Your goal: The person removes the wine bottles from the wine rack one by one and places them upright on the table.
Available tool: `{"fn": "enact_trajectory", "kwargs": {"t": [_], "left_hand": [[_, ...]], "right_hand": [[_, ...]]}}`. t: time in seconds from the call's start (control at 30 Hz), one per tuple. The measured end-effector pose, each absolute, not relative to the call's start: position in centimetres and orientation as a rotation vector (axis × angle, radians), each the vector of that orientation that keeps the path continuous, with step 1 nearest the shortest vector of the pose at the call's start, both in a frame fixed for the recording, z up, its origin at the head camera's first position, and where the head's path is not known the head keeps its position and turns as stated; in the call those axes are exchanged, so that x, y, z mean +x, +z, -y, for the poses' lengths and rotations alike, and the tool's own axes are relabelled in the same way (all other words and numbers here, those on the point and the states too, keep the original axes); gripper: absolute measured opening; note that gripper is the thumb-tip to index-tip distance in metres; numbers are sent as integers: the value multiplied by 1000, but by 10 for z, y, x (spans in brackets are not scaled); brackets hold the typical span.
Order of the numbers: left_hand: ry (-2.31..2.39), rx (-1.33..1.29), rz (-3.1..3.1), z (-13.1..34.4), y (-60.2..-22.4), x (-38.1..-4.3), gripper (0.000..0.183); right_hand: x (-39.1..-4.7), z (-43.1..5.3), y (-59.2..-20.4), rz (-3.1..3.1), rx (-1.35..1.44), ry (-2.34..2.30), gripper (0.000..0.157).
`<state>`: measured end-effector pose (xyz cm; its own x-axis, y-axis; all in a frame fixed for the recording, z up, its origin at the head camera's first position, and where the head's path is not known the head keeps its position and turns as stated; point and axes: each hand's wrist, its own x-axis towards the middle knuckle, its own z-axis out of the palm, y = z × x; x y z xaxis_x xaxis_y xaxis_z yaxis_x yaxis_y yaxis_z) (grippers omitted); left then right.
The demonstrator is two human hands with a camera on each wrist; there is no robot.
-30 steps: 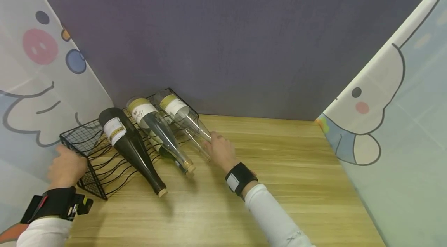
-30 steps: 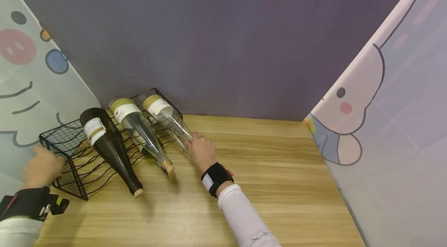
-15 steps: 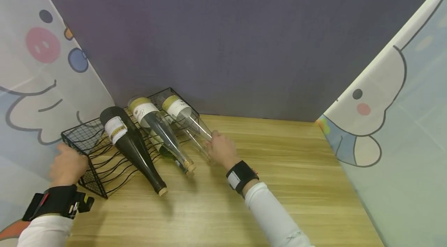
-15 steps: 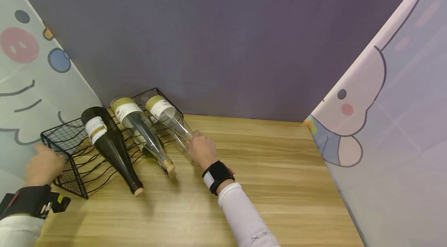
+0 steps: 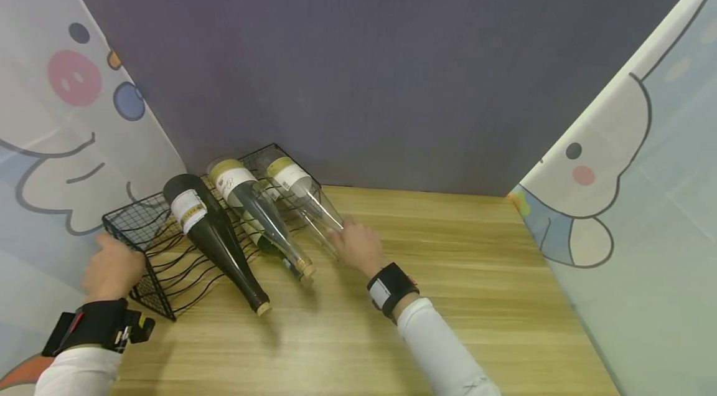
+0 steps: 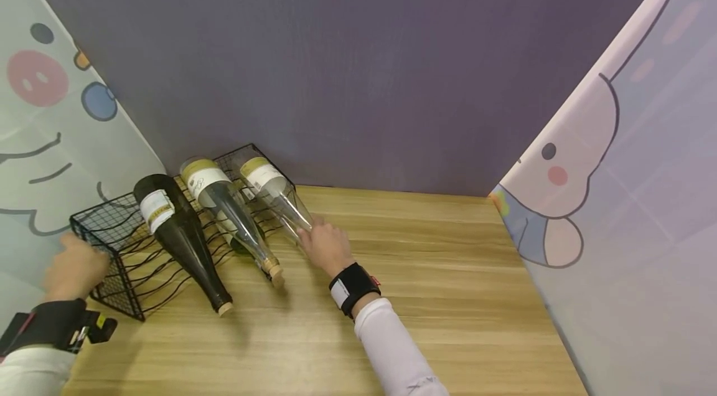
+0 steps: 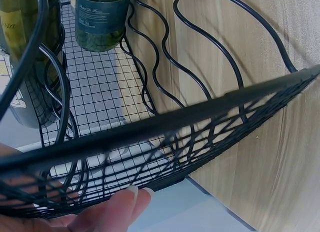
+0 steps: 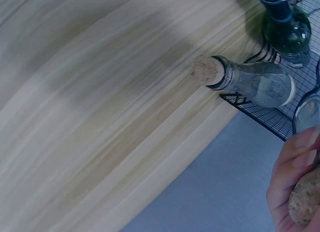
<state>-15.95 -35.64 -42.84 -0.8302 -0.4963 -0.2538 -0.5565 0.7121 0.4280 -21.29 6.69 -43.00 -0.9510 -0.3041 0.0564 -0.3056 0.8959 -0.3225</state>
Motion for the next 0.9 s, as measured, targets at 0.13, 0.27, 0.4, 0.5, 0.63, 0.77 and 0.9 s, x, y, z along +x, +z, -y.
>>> {"fn": "enact_trajectory", "kwargs": {"t": [0.13, 0.27, 0.4, 0.5, 0.63, 0.77, 0.9], "left_hand": [[767, -857, -2797, 357, -429, -160, 72], [769, -856, -2799, 356, -427, -159, 73], [760, -848, -2808, 354, -426, -158, 72], [758, -846, -2810, 353, -425, -157, 72], [760, -848, -2807, 351, -424, -156, 71], [768, -852, -2812, 350, -424, -156, 70], [771, -858, -2837, 351, -426, -156, 68]], "right_hand": [[-214, -69, -428, 3079, 476, 624, 47], [-214, -70, -424, 3085, 472, 684, 51], [-213, -72, -420, 3078, 463, 745, 52], [-213, -73, -421, 3074, 449, 788, 51], [-212, -74, -423, 3062, 432, 847, 50], [-211, -75, -422, 3028, 434, 889, 47], [-210, -74, -417, 3002, 442, 949, 48]]}}
